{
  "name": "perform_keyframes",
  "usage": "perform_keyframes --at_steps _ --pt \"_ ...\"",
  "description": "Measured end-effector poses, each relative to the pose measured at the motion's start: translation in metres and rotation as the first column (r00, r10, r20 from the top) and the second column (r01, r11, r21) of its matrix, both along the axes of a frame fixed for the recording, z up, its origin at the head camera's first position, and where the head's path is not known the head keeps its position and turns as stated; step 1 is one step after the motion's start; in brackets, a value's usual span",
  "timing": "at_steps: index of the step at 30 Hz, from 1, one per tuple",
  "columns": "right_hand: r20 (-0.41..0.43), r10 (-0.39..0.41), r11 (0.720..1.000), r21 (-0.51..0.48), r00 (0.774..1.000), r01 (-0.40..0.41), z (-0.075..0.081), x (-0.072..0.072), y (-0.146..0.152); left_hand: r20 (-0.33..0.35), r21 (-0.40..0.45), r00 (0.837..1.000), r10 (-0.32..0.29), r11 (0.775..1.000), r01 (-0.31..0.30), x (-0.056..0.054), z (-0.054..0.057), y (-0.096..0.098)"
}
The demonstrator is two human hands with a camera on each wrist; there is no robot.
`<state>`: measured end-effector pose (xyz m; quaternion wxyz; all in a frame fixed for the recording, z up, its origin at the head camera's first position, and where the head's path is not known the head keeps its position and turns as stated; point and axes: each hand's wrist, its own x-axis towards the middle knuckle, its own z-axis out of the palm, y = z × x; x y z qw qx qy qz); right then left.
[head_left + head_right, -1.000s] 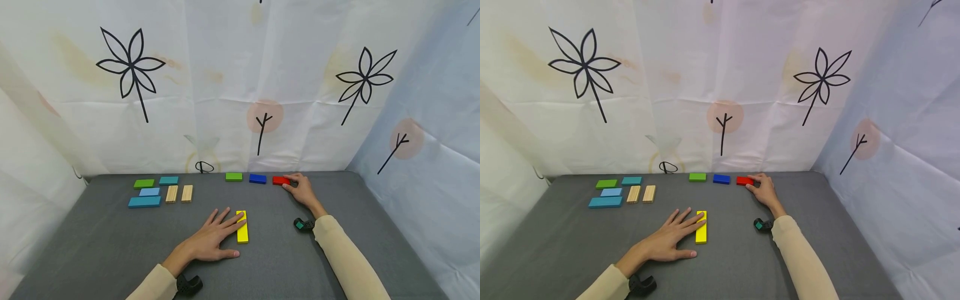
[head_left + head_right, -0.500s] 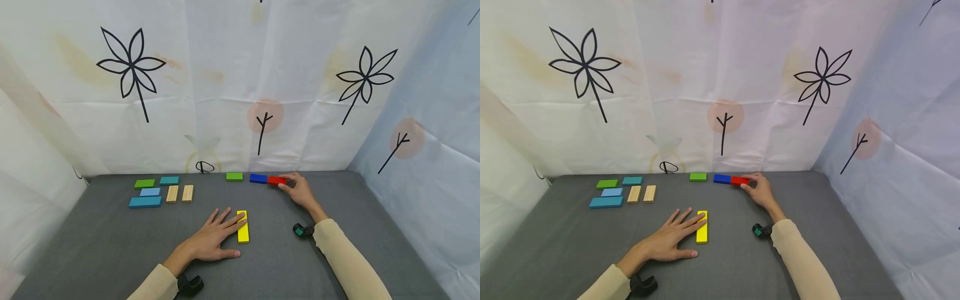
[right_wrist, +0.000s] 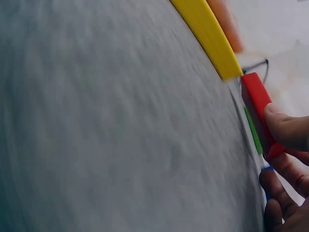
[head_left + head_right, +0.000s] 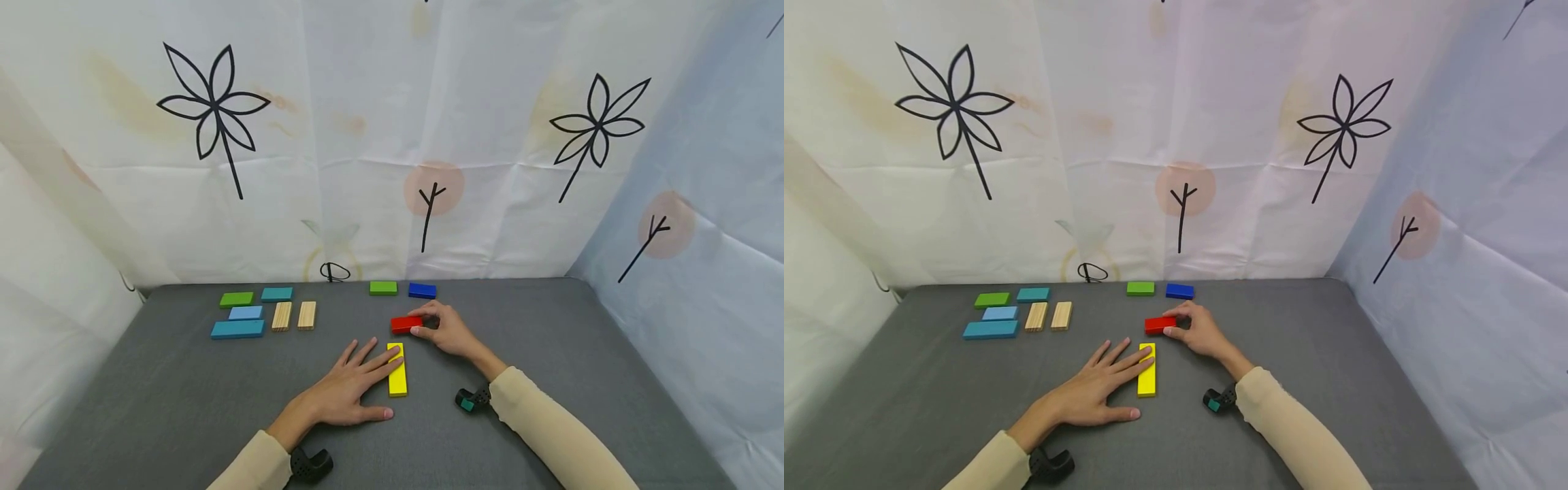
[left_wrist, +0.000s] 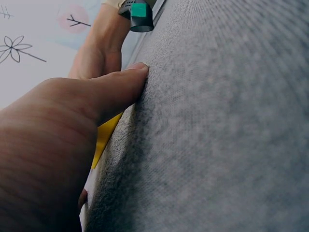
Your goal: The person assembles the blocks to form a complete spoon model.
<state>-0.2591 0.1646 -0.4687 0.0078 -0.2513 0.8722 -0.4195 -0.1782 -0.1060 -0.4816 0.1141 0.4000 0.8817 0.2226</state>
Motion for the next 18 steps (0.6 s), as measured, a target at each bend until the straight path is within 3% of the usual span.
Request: perform_keyframes --at_steps 5,11,18 --pt "0.064 0.041 0.998 0.038 0.997 -0.044 0.0005 0.0050 -0.0095 -0.002 -0.007 1.000 0.007 1.000 -0.007 0.0001 0.0006 -0.0006" --pt "0.075 0.098 0.989 0.103 0.992 -0.106 0.0000 0.0070 -0.0095 0.006 -0.009 1.000 0.012 1.000 -0.011 0.0006 0.0010 -0.0003" --pt "0.079 0.151 0.983 0.089 0.985 -0.157 -0.0006 0.0083 -0.0066 -0.013 -0.003 1.000 0.006 1.000 -0.006 0.0015 0.0002 -0.0001"
